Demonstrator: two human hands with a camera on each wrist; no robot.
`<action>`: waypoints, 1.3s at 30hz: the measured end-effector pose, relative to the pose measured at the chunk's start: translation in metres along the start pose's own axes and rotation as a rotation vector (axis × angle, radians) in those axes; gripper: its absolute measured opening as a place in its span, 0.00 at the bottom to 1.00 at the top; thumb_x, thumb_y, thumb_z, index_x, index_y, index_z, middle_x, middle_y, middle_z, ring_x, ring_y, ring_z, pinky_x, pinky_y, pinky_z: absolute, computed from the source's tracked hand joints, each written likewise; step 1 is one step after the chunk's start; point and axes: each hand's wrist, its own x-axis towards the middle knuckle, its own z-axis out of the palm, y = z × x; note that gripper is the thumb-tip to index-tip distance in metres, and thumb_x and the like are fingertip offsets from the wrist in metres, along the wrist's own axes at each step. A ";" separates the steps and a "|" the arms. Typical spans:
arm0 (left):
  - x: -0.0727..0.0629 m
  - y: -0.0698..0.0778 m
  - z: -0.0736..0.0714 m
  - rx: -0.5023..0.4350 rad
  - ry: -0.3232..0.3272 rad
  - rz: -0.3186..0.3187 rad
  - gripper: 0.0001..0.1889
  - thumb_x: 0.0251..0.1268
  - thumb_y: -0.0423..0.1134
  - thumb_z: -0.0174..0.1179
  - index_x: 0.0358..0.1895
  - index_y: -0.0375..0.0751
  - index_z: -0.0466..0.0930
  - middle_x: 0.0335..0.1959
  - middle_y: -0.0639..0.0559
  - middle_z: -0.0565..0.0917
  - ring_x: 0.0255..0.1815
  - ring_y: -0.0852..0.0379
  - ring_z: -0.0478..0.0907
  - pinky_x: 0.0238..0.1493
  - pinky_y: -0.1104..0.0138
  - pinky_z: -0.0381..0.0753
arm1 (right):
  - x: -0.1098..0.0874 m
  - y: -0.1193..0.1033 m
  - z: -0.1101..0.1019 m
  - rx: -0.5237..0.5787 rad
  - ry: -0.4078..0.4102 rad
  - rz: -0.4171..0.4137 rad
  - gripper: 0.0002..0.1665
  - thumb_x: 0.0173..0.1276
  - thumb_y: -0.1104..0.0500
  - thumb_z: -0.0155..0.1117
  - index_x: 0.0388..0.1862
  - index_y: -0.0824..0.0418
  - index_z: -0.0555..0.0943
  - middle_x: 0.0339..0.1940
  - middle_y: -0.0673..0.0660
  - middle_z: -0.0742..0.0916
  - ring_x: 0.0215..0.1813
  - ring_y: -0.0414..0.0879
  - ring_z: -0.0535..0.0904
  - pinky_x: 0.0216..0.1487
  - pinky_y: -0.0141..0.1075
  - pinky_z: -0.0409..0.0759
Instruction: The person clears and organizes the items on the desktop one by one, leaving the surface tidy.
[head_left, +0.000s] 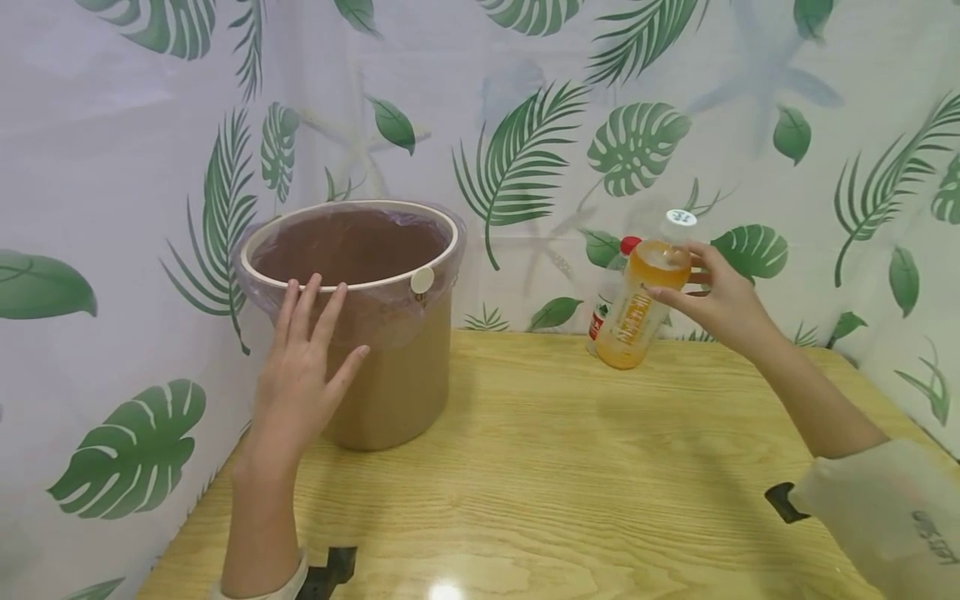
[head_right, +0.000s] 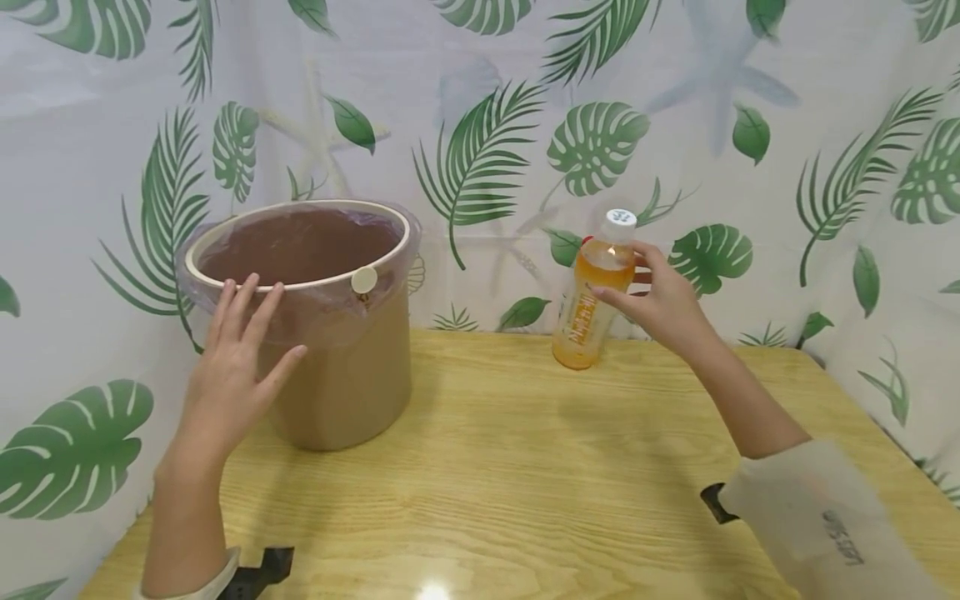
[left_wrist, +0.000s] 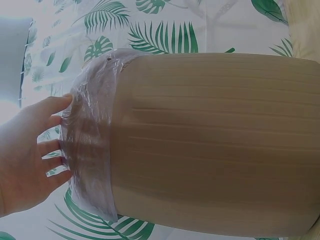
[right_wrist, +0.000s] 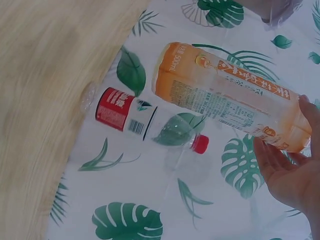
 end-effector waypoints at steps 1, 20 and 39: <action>0.000 0.000 0.000 0.001 0.000 0.000 0.36 0.62 0.42 0.59 0.71 0.43 0.53 0.72 0.44 0.48 0.72 0.50 0.36 0.61 0.47 0.58 | 0.001 -0.002 0.002 0.009 0.006 -0.001 0.46 0.61 0.46 0.64 0.70 0.60 0.53 0.64 0.68 0.66 0.59 0.65 0.65 0.50 0.60 0.69; 0.000 0.001 -0.001 -0.002 -0.014 -0.012 0.36 0.62 0.43 0.59 0.71 0.43 0.53 0.72 0.44 0.48 0.72 0.51 0.35 0.60 0.46 0.59 | 0.013 -0.036 0.024 0.461 0.174 0.029 0.37 0.62 0.51 0.64 0.68 0.50 0.59 0.65 0.57 0.68 0.54 0.46 0.72 0.54 0.34 0.72; 0.000 0.001 -0.001 0.005 0.000 0.001 0.36 0.62 0.42 0.60 0.71 0.42 0.54 0.72 0.43 0.49 0.72 0.49 0.36 0.60 0.46 0.60 | 0.032 -0.079 0.046 1.188 0.279 -0.120 0.29 0.62 0.66 0.63 0.59 0.60 0.62 0.59 0.61 0.72 0.58 0.54 0.69 0.52 0.35 0.74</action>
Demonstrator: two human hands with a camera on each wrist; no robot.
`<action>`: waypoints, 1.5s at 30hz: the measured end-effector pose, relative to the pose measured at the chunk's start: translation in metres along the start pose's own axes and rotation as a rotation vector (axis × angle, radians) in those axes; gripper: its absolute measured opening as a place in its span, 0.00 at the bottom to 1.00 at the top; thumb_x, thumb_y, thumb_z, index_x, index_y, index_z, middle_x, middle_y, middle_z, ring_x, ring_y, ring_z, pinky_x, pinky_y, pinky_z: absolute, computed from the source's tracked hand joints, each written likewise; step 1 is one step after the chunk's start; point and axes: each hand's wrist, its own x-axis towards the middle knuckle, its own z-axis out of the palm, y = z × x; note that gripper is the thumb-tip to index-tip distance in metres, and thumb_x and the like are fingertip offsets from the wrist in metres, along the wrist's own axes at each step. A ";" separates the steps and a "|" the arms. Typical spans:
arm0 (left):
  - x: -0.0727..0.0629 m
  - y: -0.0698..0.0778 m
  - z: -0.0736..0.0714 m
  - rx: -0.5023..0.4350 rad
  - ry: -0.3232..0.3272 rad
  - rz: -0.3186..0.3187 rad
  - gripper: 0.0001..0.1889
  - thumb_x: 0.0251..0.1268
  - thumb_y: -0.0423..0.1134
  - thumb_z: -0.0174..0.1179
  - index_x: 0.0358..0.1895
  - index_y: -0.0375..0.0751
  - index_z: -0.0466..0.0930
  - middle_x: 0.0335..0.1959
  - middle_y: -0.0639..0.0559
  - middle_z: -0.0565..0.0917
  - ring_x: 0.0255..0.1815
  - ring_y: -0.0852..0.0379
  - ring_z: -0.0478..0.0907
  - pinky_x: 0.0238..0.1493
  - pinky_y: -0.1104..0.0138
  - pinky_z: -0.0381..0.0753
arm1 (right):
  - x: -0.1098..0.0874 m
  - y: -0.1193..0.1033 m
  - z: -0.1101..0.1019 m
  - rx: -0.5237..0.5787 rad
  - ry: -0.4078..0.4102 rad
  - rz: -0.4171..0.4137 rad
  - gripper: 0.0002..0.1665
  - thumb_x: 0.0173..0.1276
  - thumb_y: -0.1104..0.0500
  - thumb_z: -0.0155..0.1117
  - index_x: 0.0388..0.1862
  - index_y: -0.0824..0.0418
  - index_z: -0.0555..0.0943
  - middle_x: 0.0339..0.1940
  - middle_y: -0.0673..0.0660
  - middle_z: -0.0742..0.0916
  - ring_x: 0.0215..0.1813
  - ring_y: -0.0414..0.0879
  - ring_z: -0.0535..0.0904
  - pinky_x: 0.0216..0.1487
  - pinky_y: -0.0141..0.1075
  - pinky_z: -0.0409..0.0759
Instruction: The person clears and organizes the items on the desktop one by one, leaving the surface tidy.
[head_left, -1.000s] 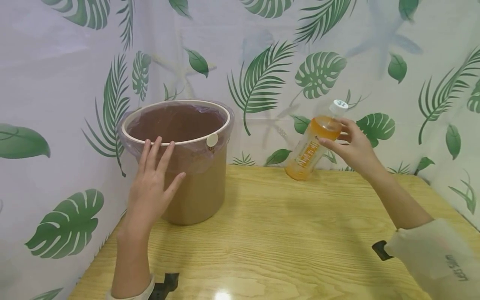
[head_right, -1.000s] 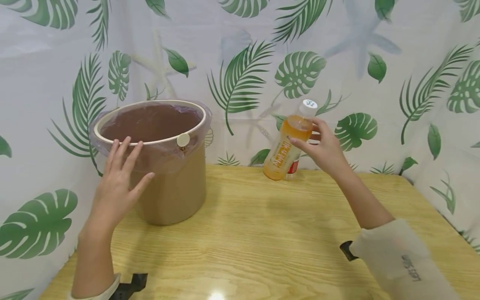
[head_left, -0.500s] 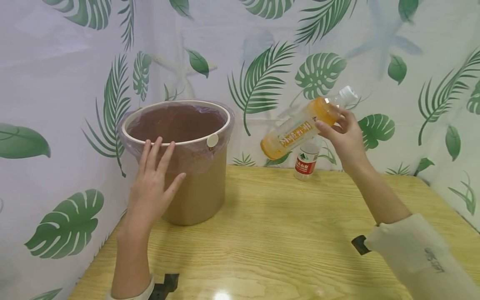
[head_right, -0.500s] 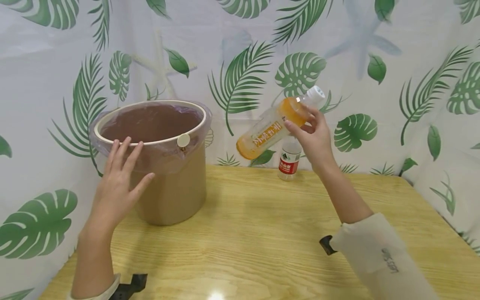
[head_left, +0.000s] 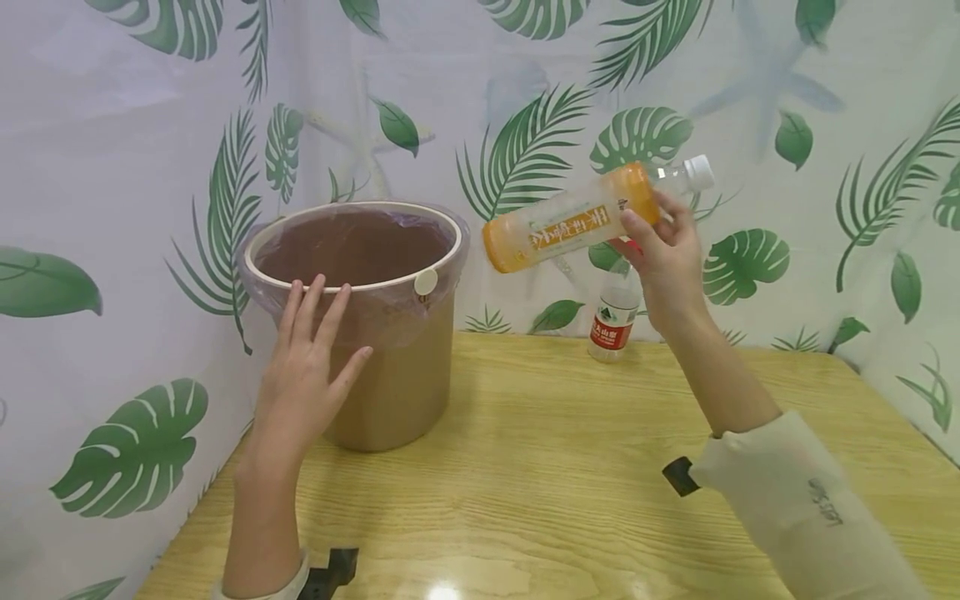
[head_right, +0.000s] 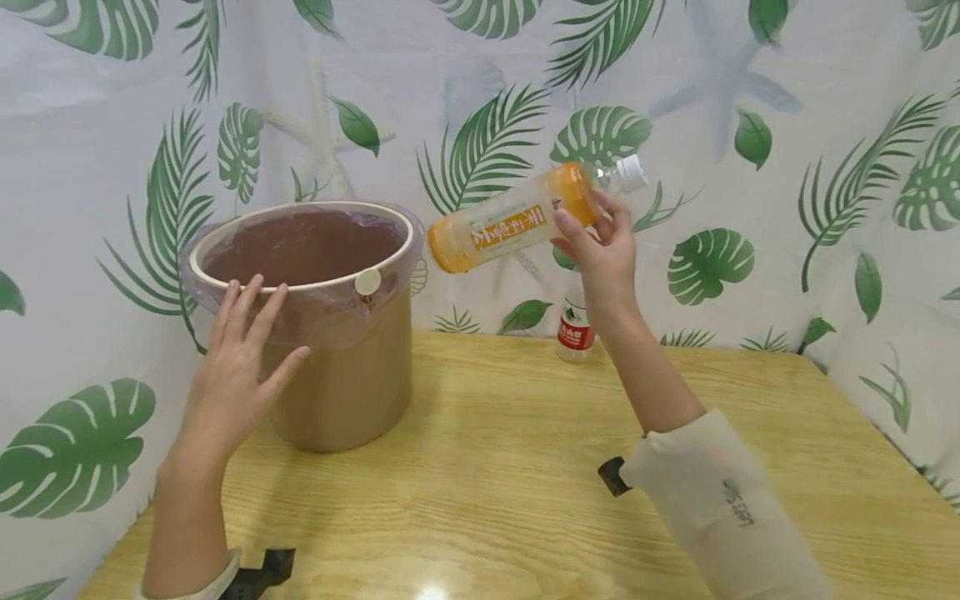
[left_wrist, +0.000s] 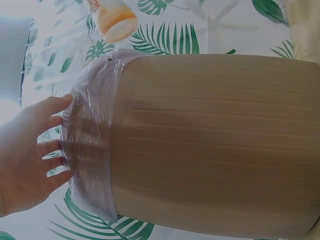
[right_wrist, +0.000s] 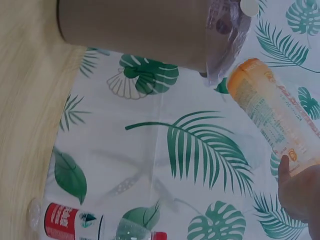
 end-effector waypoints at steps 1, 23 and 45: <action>0.000 0.000 0.000 0.001 -0.001 0.001 0.36 0.62 0.42 0.60 0.70 0.42 0.54 0.71 0.43 0.49 0.72 0.49 0.36 0.60 0.46 0.60 | 0.000 0.001 0.003 0.035 0.008 0.000 0.29 0.61 0.66 0.63 0.59 0.61 0.62 0.58 0.61 0.72 0.57 0.53 0.70 0.52 0.36 0.74; -0.002 0.000 0.000 -0.011 -0.002 -0.015 0.36 0.62 0.43 0.59 0.71 0.44 0.53 0.72 0.45 0.48 0.72 0.51 0.35 0.51 0.45 0.69 | 0.006 0.028 0.053 0.132 0.024 0.074 0.30 0.65 0.65 0.59 0.62 0.61 0.58 0.56 0.61 0.72 0.56 0.53 0.72 0.54 0.37 0.73; 0.001 -0.002 0.001 -0.002 0.000 -0.004 0.36 0.61 0.43 0.60 0.71 0.43 0.54 0.72 0.45 0.48 0.72 0.51 0.35 0.57 0.46 0.64 | 0.013 0.058 0.080 0.023 -0.048 0.088 0.23 0.63 0.69 0.59 0.54 0.61 0.62 0.55 0.62 0.73 0.57 0.54 0.71 0.54 0.39 0.73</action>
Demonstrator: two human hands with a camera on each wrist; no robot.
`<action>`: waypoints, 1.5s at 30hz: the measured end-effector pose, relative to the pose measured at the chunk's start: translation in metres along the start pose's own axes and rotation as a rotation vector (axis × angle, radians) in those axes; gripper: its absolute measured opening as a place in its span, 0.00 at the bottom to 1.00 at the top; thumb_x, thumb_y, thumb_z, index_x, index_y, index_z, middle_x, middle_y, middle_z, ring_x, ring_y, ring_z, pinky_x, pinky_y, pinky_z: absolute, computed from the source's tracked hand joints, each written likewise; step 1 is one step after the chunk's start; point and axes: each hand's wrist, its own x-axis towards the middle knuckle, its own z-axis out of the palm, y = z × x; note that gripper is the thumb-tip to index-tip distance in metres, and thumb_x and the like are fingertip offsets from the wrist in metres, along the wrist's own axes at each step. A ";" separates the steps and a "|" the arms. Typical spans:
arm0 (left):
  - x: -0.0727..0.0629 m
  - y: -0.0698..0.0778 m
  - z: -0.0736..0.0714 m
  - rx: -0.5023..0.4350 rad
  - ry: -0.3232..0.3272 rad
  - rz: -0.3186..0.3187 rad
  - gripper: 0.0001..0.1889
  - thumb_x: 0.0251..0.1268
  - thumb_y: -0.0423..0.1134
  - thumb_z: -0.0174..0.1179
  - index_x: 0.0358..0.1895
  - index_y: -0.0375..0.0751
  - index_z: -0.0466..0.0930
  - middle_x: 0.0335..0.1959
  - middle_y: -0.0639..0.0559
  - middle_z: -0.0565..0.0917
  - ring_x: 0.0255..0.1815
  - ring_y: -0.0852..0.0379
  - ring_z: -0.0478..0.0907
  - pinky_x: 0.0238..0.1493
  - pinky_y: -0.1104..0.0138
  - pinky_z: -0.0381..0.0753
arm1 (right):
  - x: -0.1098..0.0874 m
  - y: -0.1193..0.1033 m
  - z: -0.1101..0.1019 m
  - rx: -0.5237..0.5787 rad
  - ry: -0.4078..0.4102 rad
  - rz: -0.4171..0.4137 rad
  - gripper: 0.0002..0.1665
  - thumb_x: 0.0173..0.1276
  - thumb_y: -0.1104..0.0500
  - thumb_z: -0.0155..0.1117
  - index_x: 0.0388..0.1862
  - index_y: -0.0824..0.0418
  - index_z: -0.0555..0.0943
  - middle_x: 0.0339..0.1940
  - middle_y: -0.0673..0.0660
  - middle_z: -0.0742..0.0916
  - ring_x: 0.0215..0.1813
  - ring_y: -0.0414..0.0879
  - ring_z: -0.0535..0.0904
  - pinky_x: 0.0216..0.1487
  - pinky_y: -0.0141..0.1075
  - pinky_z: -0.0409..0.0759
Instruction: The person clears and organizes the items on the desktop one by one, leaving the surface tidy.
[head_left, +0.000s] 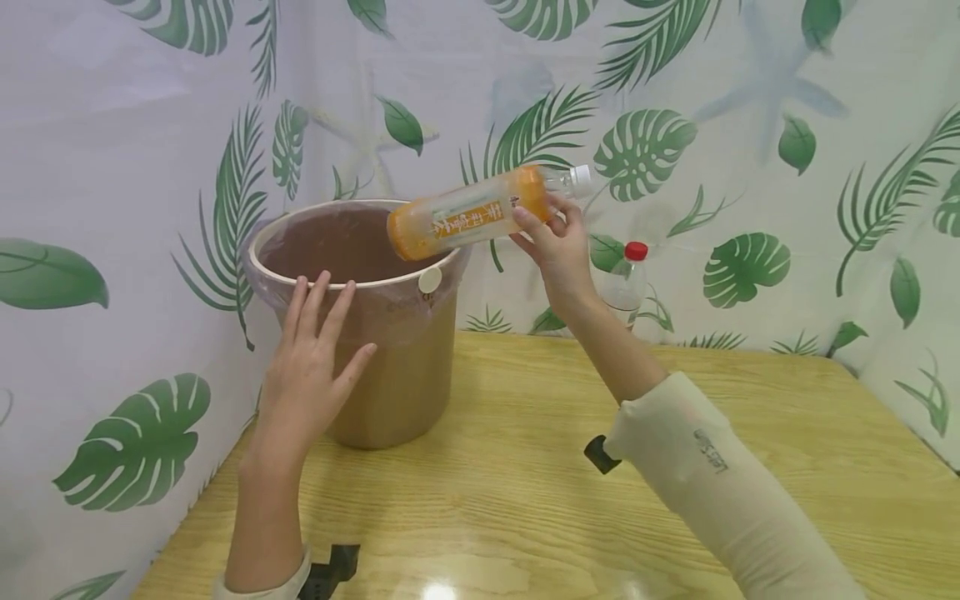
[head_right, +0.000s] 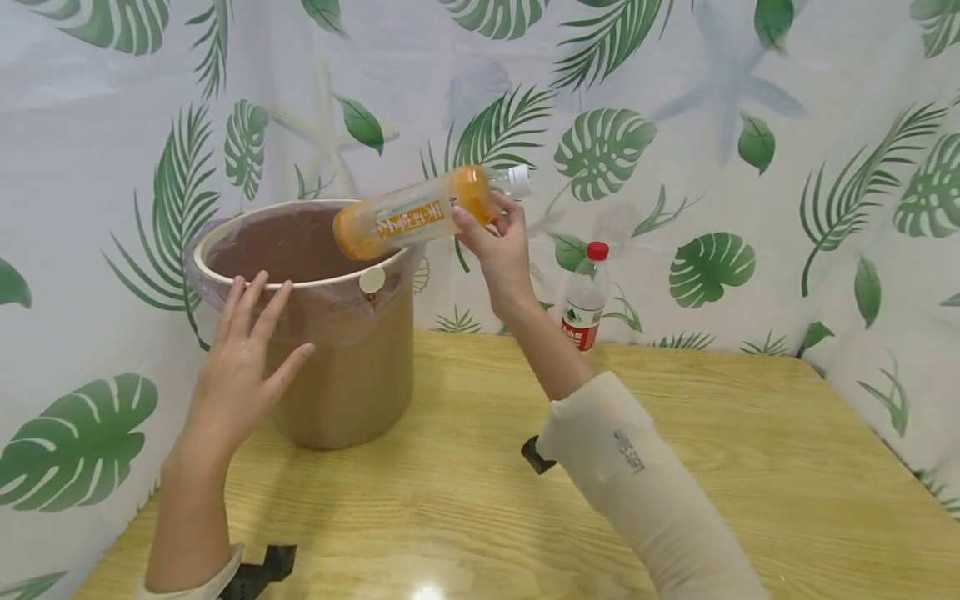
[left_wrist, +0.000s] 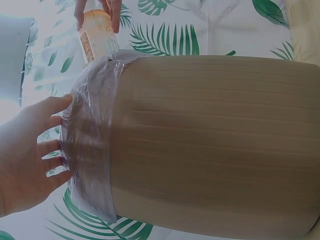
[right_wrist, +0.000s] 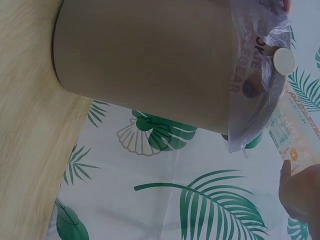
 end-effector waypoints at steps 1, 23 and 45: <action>0.000 0.000 0.000 -0.001 -0.002 -0.002 0.36 0.61 0.43 0.60 0.71 0.43 0.54 0.72 0.45 0.48 0.72 0.51 0.35 0.57 0.46 0.64 | 0.001 0.001 0.001 -0.014 -0.006 0.005 0.24 0.63 0.69 0.59 0.55 0.62 0.62 0.56 0.63 0.73 0.57 0.54 0.71 0.54 0.39 0.73; 0.000 0.003 0.001 -0.003 -0.023 -0.012 0.36 0.63 0.44 0.59 0.71 0.43 0.53 0.72 0.44 0.47 0.72 0.51 0.34 0.58 0.46 0.62 | 0.002 0.009 0.015 -0.409 -0.173 0.083 0.34 0.63 0.61 0.62 0.65 0.65 0.60 0.58 0.62 0.73 0.56 0.52 0.73 0.51 0.36 0.75; -0.001 0.001 -0.001 -0.011 -0.010 -0.010 0.36 0.62 0.42 0.59 0.71 0.43 0.54 0.72 0.45 0.48 0.72 0.51 0.35 0.60 0.47 0.60 | 0.001 0.003 -0.043 -0.510 -0.139 0.099 0.37 0.62 0.58 0.64 0.66 0.63 0.59 0.59 0.61 0.72 0.58 0.50 0.72 0.55 0.41 0.72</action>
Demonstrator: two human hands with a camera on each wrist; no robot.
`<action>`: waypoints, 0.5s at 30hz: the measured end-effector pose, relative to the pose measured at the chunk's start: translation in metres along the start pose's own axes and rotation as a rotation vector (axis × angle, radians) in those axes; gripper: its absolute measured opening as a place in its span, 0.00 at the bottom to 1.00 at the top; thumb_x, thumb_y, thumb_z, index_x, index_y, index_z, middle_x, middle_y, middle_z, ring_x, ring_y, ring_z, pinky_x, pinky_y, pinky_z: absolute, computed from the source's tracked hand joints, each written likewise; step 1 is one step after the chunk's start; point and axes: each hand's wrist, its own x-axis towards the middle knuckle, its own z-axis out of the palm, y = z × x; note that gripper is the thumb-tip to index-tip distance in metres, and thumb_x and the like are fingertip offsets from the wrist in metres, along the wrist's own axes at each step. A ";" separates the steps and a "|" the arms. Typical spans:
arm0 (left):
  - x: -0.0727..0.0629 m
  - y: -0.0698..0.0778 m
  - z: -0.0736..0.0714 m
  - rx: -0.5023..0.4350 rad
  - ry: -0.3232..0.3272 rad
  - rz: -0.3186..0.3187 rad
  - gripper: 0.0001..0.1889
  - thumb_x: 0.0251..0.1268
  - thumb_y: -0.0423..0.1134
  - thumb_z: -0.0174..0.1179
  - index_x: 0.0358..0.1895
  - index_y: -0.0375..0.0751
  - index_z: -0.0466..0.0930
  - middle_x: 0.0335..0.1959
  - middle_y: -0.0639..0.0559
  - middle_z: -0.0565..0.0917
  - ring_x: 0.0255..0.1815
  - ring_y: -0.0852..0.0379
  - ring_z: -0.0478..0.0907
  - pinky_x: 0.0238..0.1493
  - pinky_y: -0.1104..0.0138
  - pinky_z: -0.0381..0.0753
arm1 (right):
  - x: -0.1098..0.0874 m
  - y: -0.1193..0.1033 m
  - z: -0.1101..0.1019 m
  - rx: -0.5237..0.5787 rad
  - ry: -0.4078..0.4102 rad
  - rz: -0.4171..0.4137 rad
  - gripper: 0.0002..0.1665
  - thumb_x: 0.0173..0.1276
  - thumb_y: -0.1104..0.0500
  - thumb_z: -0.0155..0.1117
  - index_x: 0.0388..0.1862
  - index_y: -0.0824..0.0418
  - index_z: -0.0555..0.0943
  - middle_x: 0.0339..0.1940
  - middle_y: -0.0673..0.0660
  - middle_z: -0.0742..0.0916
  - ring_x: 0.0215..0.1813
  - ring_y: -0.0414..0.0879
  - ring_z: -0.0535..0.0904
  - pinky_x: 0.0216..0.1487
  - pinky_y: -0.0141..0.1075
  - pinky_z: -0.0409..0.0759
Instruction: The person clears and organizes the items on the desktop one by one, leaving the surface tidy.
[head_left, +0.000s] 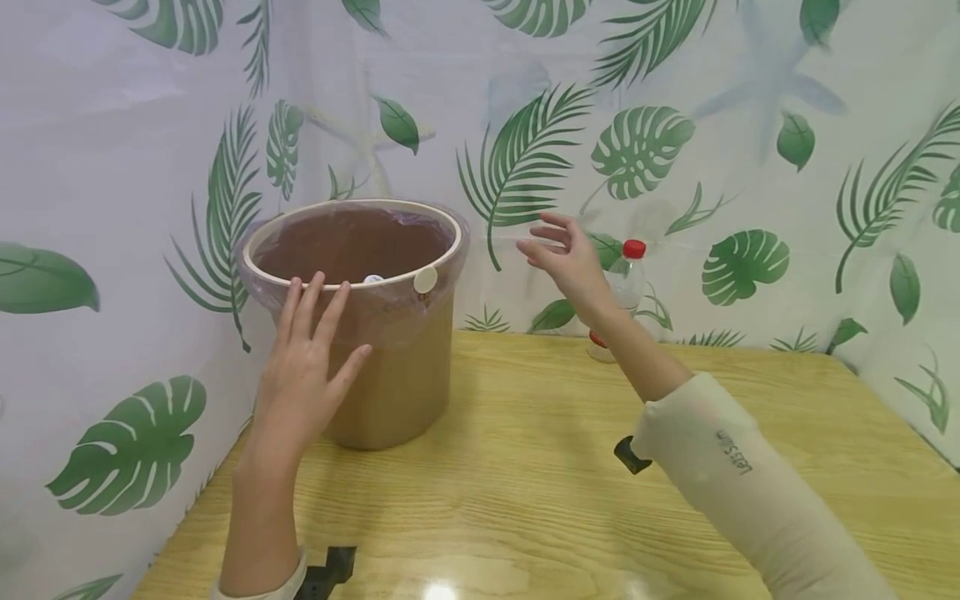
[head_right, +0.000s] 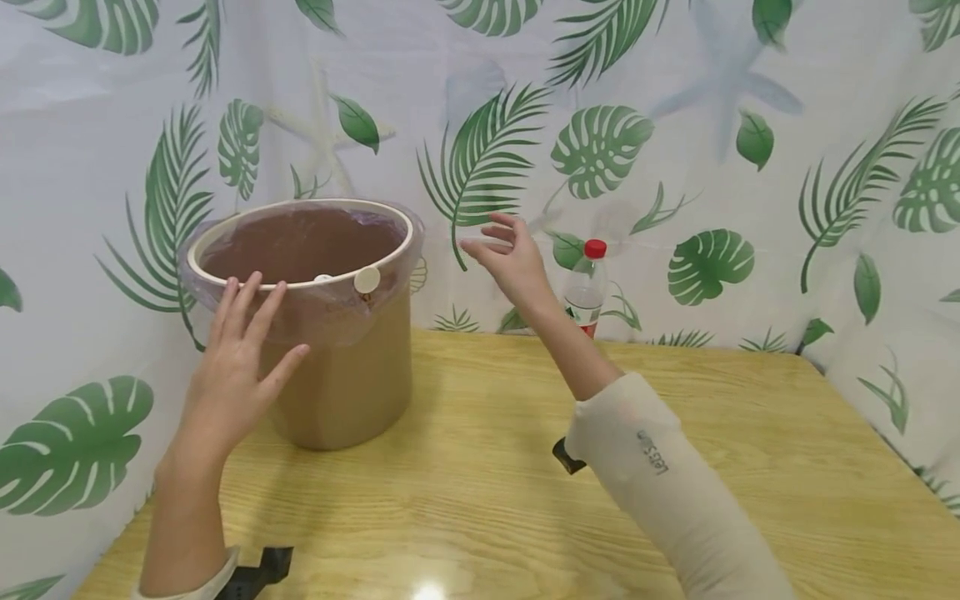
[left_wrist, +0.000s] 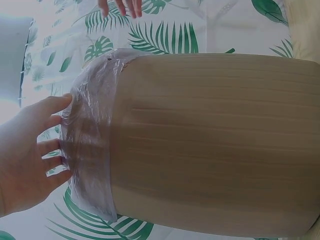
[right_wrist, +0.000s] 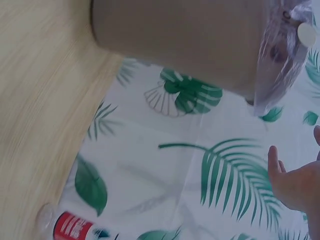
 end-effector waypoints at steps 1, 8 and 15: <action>0.000 0.000 0.000 -0.001 0.000 -0.001 0.36 0.62 0.42 0.59 0.71 0.43 0.54 0.72 0.44 0.48 0.72 0.51 0.35 0.60 0.47 0.60 | 0.000 0.002 -0.006 -0.018 0.010 0.005 0.37 0.62 0.57 0.64 0.66 0.63 0.59 0.59 0.61 0.72 0.58 0.51 0.71 0.55 0.41 0.72; 0.001 0.000 0.000 -0.006 0.010 0.004 0.36 0.62 0.42 0.60 0.70 0.43 0.54 0.72 0.44 0.49 0.72 0.50 0.36 0.61 0.47 0.59 | -0.007 0.020 -0.053 -0.282 0.075 0.069 0.42 0.62 0.48 0.63 0.68 0.62 0.56 0.62 0.61 0.70 0.63 0.53 0.66 0.59 0.45 0.67; 0.001 0.001 0.000 0.000 0.007 -0.001 0.36 0.62 0.42 0.60 0.71 0.44 0.54 0.72 0.45 0.49 0.72 0.49 0.36 0.59 0.46 0.61 | -0.009 0.044 -0.099 -0.449 0.143 0.115 0.44 0.63 0.46 0.61 0.68 0.66 0.53 0.63 0.67 0.67 0.63 0.59 0.65 0.59 0.51 0.65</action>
